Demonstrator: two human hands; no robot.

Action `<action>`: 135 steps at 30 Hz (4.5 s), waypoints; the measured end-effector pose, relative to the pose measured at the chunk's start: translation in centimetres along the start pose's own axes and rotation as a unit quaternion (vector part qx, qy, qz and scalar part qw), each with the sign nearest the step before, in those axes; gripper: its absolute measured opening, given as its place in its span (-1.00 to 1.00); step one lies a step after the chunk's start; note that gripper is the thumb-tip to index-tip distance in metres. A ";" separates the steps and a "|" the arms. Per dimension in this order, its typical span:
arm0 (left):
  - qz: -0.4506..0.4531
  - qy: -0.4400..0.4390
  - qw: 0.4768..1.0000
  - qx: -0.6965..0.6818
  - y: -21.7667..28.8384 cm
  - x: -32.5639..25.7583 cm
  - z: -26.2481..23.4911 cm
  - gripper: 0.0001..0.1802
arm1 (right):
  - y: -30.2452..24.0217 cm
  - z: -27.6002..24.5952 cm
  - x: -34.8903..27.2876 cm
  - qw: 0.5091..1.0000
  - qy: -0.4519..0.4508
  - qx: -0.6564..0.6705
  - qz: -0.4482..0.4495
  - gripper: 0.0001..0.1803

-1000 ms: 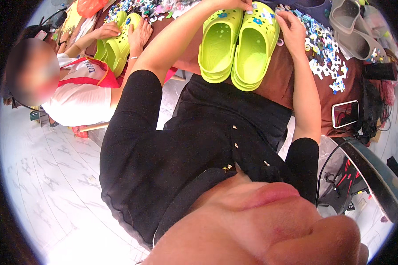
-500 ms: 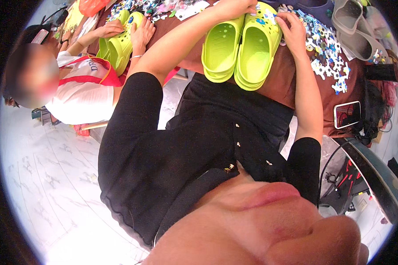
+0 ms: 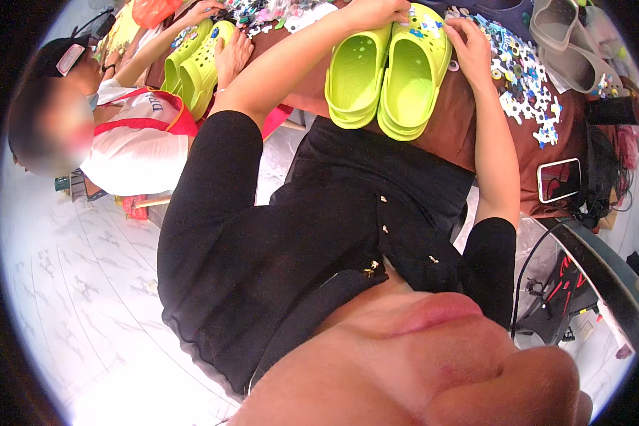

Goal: Attaching decorative pins and charms into the holes of plastic clogs.

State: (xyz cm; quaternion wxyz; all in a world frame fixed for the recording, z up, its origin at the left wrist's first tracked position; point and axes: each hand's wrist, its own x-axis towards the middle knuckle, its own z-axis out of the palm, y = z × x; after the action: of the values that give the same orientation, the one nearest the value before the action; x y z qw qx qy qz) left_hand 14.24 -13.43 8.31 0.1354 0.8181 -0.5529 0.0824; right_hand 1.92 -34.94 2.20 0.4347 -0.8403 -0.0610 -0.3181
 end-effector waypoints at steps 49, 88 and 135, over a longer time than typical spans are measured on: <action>-0.238 0.183 0.936 -0.183 2.2 -7.2 -2.8 -0.73 | 3.6 -3.5 0.1 0.947 0.129 -0.292 -0.025 -0.87; -0.341 0.304 0.875 -0.158 1.7 -18.7 2.6 -0.82 | 4.4 -3.7 0.4 0.920 0.072 -0.383 0.023 -0.82; -0.314 0.268 0.902 -0.125 1.5 -17.7 2.3 -0.80 | 3.6 -5.2 0.7 0.962 0.136 -0.178 0.157 -0.87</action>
State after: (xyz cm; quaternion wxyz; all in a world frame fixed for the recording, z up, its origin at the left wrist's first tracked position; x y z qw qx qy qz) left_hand 6.22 0.91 1.29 0.3984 0.8726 -0.2158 0.1823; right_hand 1.34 -41.27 2.32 0.3268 -0.8520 0.1885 -0.3629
